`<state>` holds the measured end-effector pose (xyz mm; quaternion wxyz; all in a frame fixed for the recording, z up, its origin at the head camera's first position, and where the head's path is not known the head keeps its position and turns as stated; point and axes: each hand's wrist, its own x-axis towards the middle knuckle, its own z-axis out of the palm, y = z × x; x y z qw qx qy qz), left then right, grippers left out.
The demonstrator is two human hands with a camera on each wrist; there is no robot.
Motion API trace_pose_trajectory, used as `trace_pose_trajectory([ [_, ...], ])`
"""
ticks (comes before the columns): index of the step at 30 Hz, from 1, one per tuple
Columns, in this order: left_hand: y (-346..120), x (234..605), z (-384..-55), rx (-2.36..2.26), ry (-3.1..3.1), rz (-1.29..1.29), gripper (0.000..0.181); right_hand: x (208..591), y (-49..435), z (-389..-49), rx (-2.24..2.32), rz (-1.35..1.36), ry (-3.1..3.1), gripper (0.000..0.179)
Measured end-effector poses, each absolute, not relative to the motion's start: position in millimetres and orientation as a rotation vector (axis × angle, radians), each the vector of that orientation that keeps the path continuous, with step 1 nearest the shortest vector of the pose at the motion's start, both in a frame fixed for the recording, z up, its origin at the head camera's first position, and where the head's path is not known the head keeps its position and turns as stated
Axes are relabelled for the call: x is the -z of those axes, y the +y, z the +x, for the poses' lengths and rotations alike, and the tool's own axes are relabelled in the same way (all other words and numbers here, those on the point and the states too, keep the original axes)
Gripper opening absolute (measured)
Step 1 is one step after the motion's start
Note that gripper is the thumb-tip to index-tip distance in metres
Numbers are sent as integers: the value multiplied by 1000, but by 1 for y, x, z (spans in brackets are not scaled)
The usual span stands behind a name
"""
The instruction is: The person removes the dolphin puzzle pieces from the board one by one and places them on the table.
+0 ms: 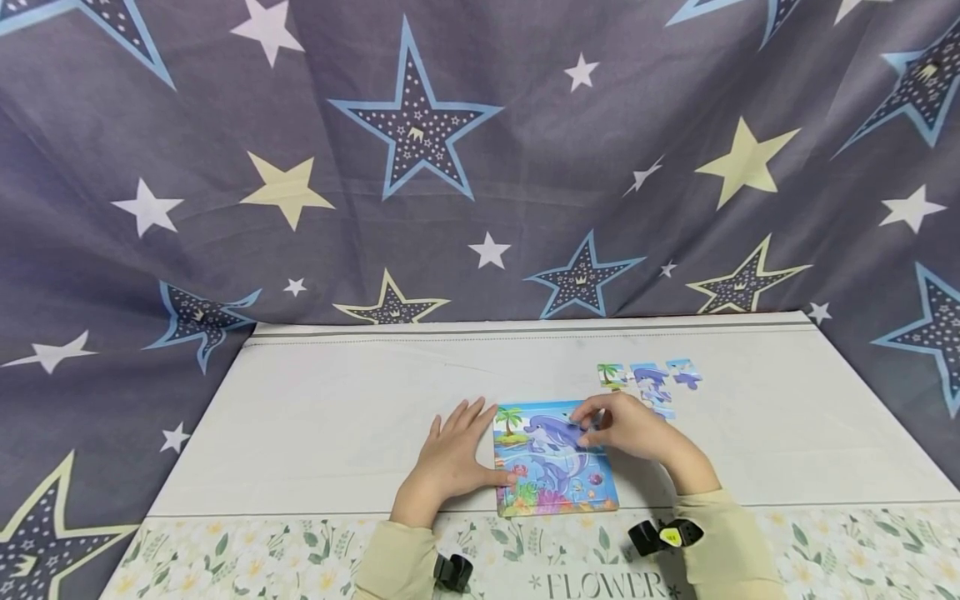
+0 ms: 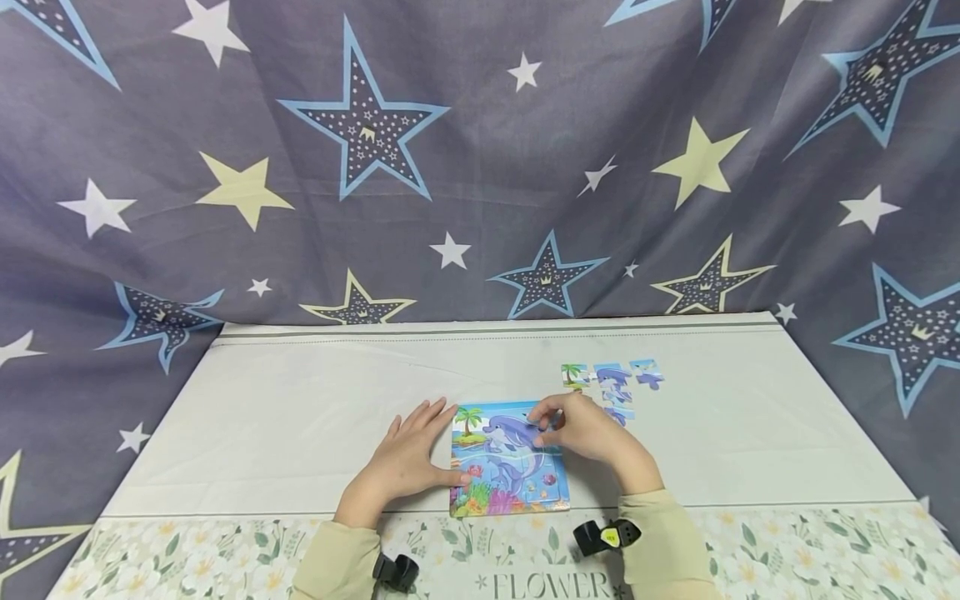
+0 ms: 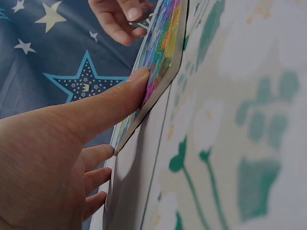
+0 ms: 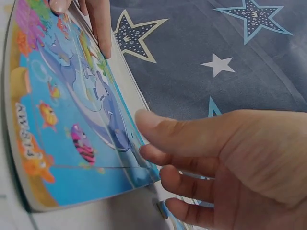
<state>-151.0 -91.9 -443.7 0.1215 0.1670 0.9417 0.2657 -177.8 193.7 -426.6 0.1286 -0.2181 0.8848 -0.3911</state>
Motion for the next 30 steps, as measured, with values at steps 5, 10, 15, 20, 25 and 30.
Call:
trace_pose_trajectory([
  [5,-92,444,-151,-781,2745,483,106,428,193,-176,1083,-663,2574,25],
  [10,-92,444,-151,-790,2740,484,106,428,192,-174,1064,-703,2546,33],
  [15,-92,444,-151,-785,2739,483,106,428,192,-173,1041,-740,2517,36],
  [20,-92,444,-151,-779,2738,480,106,428,191,-173,993,-766,2515,36],
  [25,-92,445,-151,-772,2742,479,106,429,190,-173,1000,-787,2498,35],
  [30,-92,444,-151,-775,2746,479,106,429,189,-172,1032,-806,2480,34],
])
